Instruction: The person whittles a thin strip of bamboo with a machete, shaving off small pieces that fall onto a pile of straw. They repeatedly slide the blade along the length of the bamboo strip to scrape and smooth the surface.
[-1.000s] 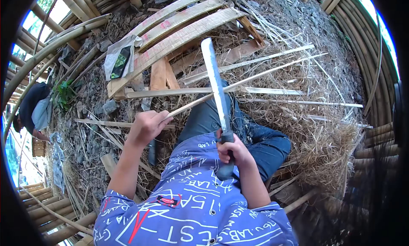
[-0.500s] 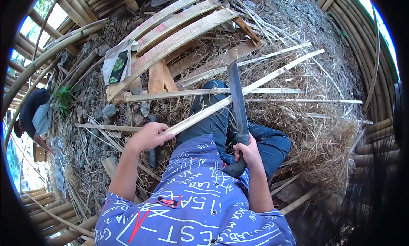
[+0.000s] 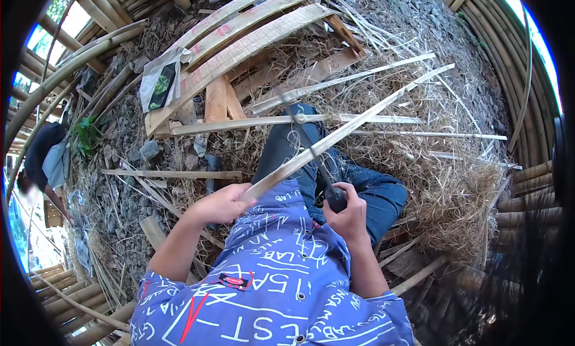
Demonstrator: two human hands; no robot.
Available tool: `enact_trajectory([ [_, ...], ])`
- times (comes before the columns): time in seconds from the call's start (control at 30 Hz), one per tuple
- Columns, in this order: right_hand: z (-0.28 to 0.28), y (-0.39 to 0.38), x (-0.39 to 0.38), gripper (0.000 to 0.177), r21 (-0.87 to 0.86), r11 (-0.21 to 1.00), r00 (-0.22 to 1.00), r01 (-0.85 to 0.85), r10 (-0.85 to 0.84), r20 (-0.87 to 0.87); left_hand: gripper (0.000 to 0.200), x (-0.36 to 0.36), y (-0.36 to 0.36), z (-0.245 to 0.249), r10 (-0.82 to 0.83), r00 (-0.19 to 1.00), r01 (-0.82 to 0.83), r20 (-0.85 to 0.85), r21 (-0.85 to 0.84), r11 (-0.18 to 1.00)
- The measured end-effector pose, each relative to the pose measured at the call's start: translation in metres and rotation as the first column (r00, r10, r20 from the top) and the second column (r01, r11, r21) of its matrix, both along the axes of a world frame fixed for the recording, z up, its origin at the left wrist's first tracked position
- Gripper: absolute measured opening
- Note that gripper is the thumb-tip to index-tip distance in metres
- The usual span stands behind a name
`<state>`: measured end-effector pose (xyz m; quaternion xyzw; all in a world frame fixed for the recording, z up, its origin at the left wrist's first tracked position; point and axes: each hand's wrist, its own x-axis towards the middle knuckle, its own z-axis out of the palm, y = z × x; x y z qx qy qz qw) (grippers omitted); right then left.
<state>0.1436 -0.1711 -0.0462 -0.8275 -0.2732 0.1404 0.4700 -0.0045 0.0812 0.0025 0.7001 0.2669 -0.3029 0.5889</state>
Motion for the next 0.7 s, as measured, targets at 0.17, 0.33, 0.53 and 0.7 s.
enact_trajectory([
  [0.17,0.011,0.006,-0.004,0.034,-0.054,0.987,0.938,-0.152,0.161,0.305,0.021,-0.003,-0.018,0.015,-0.168,0.945,0.017,0.281,0.47,0.883],
  [0.33,0.017,0.004,-0.004,0.033,-0.047,0.985,0.958,-0.167,0.174,0.227,0.018,0.001,-0.049,0.041,-0.152,0.954,-0.002,0.258,0.512,0.859],
  [0.53,0.02,0.005,-0.004,0.041,-0.2,0.955,0.967,-0.218,0.239,0.09,0.02,0.008,-0.059,0.038,-0.17,0.953,0.02,0.252,0.506,0.862],
  [0.7,0.019,-0.003,0.002,0.029,-0.399,0.906,0.949,-0.14,0.238,0.207,0.019,0.003,-0.064,0.034,-0.186,0.945,0.015,0.27,0.531,0.847],
])
